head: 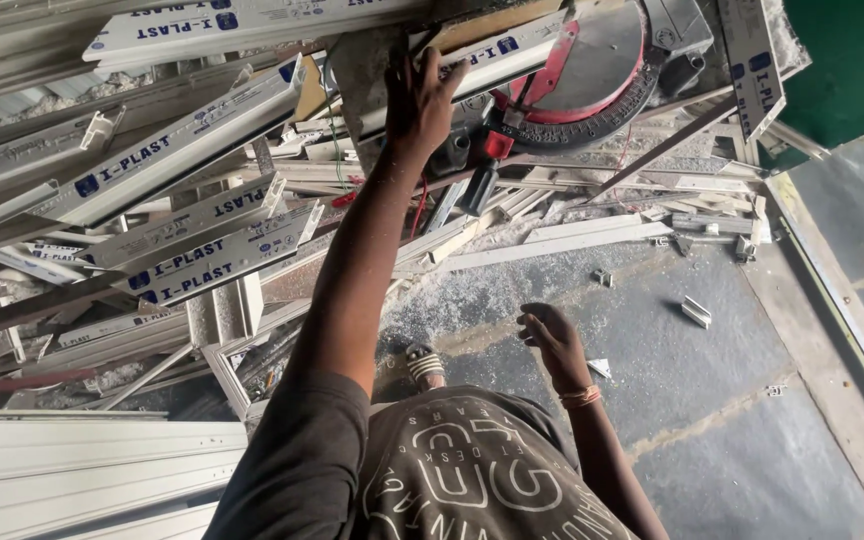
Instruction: Cutting uPVC window profiles to length using a miter saw.
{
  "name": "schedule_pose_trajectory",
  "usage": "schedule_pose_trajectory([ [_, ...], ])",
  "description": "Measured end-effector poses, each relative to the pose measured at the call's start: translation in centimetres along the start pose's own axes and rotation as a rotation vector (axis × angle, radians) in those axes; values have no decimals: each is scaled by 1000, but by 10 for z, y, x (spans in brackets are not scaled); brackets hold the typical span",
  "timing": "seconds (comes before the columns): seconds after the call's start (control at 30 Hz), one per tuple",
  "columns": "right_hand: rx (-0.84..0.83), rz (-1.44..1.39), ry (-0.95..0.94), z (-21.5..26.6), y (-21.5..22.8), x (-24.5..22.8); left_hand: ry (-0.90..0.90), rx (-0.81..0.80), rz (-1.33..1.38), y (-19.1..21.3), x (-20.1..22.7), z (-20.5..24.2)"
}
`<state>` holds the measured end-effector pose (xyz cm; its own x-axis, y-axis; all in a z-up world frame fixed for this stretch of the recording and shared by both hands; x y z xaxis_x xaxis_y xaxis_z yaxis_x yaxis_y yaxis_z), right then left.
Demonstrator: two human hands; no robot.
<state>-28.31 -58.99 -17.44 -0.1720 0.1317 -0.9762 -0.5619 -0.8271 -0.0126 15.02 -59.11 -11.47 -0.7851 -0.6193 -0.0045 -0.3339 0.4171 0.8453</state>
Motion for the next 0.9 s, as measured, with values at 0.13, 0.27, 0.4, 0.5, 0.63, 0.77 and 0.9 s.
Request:
schedule_pose_trajectory([
  [0.13, 23, 10, -58, 1, 4, 17, 40, -149, 120, 14, -1, 12],
  [0.27, -15, 62, -19, -10, -2, 18, 59, -205, 35, 26, 5, 30],
  [0.4, -80, 123, 0, -20, -17, 5, 91, -67, 195, 65, 22, 116],
  [0.5, -92, 50, 23, -26, -26, 8, 145, -237, 385, 89, 28, 209],
  [0.63, -154, 88, -16, -47, -35, 38, 251, -364, 599, 112, 29, 340],
  [0.77, -325, 344, -117, -64, -51, 89, 417, -521, 568, 155, 9, 430],
  [0.9, -536, 455, -101, -80, -91, 115, 760, -745, 529, 189, -2, 462],
])
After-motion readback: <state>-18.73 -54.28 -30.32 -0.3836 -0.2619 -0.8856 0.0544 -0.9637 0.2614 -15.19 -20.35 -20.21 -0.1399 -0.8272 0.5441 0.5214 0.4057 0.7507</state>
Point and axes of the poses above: each hand's wrist, its own z-axis away from the middle knuckle, its own y-axis out of the back of the hand, x = y × z, the point moved 4 cm from there along -z, towards the middle knuckle, and after that the axes turned 6 degrees about -z, right-handed, at the moved point
